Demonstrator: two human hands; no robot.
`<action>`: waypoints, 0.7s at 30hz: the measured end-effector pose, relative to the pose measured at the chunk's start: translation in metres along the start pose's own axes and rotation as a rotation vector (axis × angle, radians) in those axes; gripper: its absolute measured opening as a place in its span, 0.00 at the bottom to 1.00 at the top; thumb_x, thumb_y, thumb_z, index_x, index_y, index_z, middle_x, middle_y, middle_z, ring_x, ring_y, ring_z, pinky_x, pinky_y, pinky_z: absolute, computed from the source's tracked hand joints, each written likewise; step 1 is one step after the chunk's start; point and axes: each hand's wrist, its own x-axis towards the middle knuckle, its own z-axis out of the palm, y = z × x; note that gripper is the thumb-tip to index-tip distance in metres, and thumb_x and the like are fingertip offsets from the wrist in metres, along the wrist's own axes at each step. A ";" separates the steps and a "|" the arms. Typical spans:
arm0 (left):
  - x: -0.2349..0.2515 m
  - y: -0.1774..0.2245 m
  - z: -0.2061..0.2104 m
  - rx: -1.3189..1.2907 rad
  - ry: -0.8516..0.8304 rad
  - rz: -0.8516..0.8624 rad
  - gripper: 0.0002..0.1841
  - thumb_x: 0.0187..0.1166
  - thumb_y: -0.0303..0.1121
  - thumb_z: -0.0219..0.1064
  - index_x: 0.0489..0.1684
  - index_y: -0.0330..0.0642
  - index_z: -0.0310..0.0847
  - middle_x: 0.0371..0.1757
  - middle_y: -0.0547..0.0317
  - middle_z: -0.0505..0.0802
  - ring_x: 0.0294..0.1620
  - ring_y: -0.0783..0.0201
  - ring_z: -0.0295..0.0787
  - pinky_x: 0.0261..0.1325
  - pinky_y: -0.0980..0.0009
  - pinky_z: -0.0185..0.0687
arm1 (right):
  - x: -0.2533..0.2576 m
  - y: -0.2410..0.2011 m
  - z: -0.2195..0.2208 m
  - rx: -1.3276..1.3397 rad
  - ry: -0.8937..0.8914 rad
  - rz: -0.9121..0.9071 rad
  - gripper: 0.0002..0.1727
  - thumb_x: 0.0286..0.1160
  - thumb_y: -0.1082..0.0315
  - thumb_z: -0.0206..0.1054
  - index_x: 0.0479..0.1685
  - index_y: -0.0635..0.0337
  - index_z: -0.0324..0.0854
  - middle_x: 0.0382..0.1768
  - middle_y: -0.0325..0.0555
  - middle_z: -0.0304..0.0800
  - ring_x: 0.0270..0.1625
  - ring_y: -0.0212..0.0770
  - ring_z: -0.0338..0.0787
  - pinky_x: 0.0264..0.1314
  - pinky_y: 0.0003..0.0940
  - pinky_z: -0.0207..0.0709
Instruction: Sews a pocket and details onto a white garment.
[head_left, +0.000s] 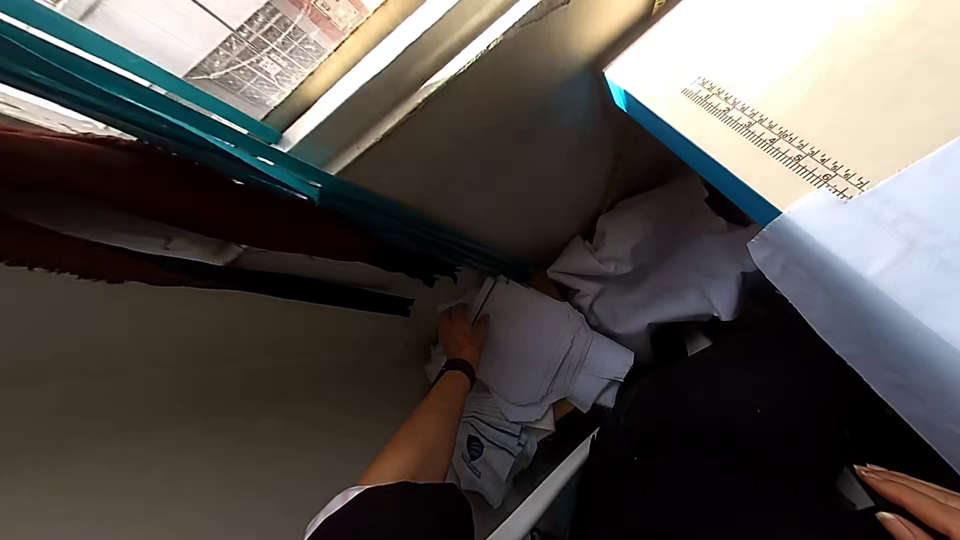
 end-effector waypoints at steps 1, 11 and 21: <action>0.003 0.002 -0.001 -0.030 -0.006 -0.018 0.28 0.81 0.36 0.72 0.73 0.24 0.74 0.73 0.25 0.81 0.78 0.32 0.74 0.83 0.42 0.64 | -0.001 0.001 0.000 0.001 0.005 0.002 0.16 0.85 0.69 0.63 0.54 0.77 0.88 0.55 0.70 0.93 0.64 0.62 0.92 0.76 0.46 0.78; 0.017 0.022 -0.018 0.123 -0.134 0.033 0.14 0.81 0.31 0.70 0.52 0.25 0.86 0.59 0.31 0.89 0.68 0.36 0.83 0.76 0.43 0.71 | -0.014 0.014 0.000 -0.006 0.051 0.022 0.16 0.84 0.69 0.64 0.54 0.77 0.88 0.54 0.71 0.93 0.63 0.61 0.92 0.75 0.43 0.78; -0.125 0.226 -0.043 -0.229 -0.779 1.299 0.16 0.76 0.35 0.73 0.45 0.24 0.90 0.36 0.33 0.95 0.37 0.39 0.94 0.45 0.37 0.85 | 0.025 -0.016 0.020 -0.053 0.411 -0.243 0.21 0.79 0.60 0.68 0.62 0.68 0.87 0.69 0.61 0.88 0.78 0.52 0.83 0.83 0.42 0.74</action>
